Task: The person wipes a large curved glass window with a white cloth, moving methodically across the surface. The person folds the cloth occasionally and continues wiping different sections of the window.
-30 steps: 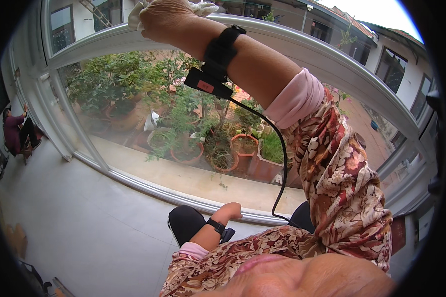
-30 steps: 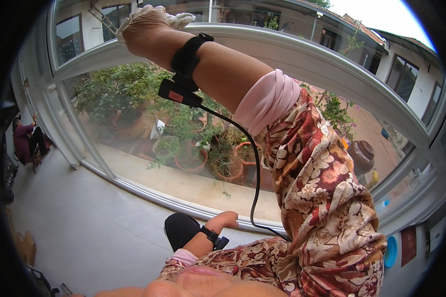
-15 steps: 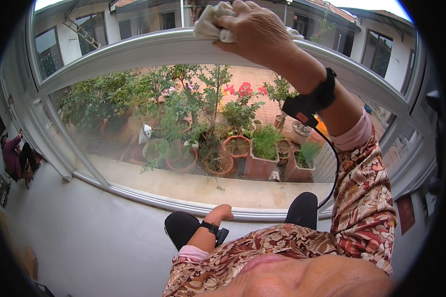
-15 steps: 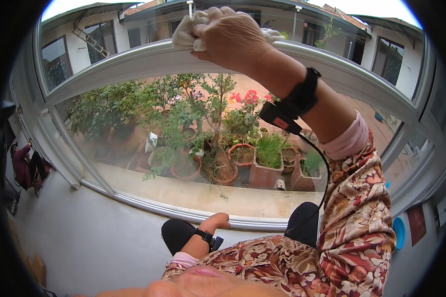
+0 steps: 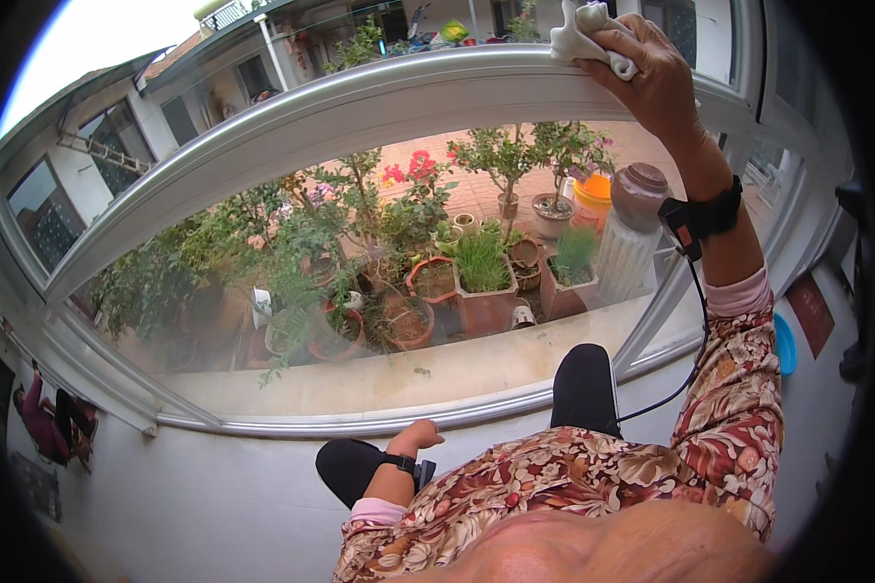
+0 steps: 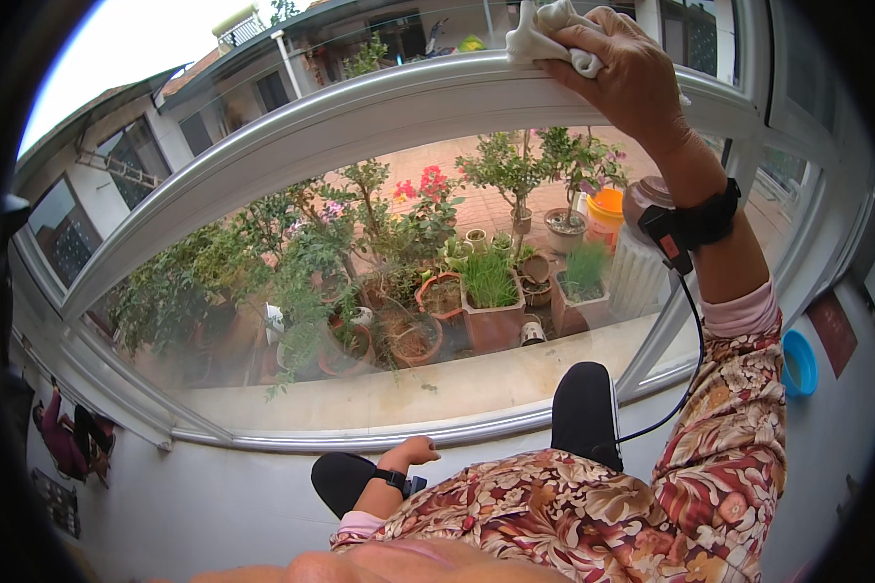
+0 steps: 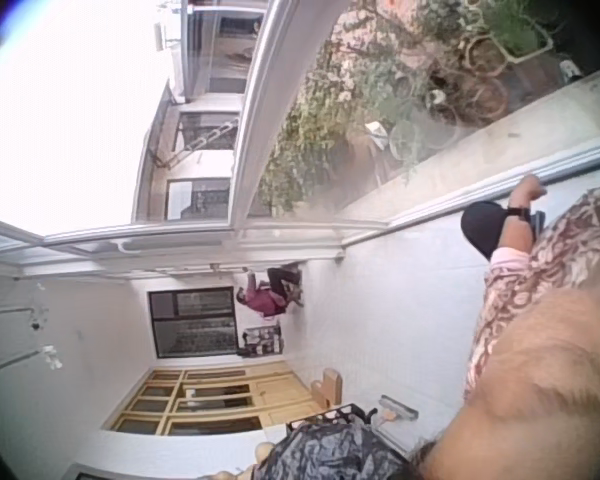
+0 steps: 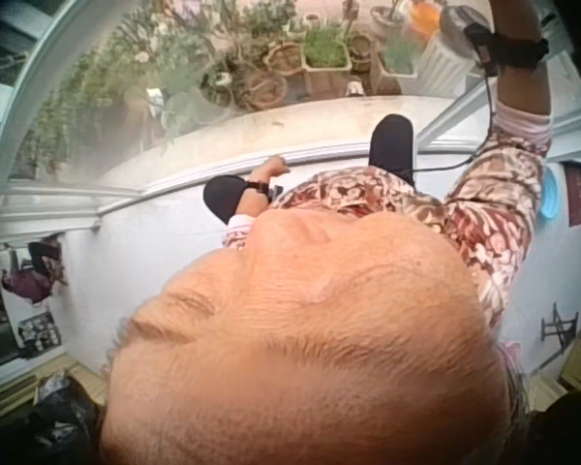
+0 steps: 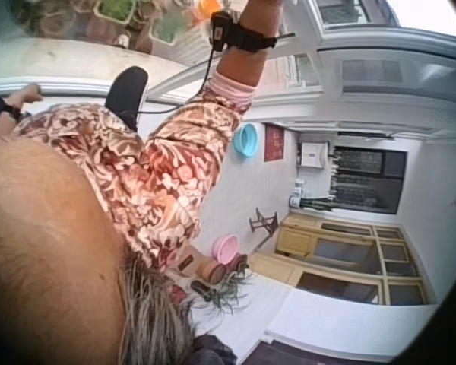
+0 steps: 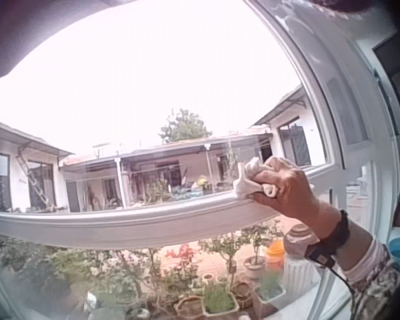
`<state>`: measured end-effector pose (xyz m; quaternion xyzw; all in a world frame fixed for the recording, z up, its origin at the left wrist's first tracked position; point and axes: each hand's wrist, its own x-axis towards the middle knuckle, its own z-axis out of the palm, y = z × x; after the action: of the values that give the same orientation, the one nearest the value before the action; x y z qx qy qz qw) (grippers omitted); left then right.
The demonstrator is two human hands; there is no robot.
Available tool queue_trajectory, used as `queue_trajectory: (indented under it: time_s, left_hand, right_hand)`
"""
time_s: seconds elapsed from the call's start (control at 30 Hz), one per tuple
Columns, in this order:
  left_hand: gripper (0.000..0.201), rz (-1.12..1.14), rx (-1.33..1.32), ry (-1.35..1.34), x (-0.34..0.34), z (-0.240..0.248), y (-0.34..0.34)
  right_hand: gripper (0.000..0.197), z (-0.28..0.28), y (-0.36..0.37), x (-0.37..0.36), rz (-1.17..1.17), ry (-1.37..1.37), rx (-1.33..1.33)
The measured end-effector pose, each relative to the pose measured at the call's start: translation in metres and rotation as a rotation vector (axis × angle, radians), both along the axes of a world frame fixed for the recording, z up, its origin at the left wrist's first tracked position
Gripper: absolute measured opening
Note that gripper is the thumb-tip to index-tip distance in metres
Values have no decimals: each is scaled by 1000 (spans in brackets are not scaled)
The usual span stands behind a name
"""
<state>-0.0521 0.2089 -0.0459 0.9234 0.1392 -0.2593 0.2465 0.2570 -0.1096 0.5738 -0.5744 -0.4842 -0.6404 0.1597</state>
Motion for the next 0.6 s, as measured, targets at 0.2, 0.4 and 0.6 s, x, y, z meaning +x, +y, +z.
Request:
queue_trajectory:
  time_s: [0.2, 0.4, 0.6]
  left_hand:
    - [46, 24, 3, 65, -1, -13, 6]
    - [51, 90, -53, 100, -1, -16, -3]
    - [54, 1, -17, 60, 11, -14, -11]
  right_hand:
    - [29, -26, -71, 44, -14, 239, 231]
    - [34, -40, -122, 98, -162, 158, 350]
    - [38, -50, -131, 127, -281, 155, 543]
